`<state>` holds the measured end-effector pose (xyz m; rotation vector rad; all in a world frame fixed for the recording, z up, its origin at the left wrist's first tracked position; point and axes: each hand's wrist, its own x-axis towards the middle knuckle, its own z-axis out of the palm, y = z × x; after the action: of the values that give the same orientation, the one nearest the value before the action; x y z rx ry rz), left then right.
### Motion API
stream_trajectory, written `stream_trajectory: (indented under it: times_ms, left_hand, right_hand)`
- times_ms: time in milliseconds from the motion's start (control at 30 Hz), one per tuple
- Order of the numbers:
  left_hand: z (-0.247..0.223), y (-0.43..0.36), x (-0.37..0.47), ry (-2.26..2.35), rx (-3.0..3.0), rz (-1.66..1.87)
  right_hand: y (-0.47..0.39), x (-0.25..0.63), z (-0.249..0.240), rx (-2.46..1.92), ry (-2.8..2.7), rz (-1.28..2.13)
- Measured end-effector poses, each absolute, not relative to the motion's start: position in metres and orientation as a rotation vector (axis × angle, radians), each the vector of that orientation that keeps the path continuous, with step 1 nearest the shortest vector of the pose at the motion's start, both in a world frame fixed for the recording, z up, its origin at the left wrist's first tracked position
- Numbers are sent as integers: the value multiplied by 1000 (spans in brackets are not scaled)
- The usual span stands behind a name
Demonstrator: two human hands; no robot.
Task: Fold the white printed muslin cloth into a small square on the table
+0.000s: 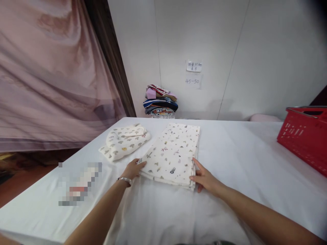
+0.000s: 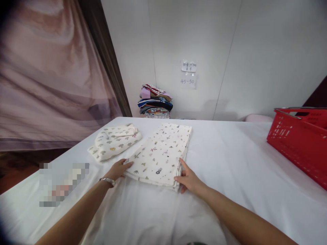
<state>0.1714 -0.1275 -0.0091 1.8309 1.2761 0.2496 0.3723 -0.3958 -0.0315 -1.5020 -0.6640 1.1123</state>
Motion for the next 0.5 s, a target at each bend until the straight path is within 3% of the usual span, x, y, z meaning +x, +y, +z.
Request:
stream_trajectory:
  times_ms: [267,500]
  left_hand:
    - [-15,-161,141,1213,2011,202]
    - [-16,-173,129,1355,2542,149]
  right_hand:
    - [-434,358,-38,-1496,-597,1119]
    - [-443,352,-38,-1697,-711,1099]
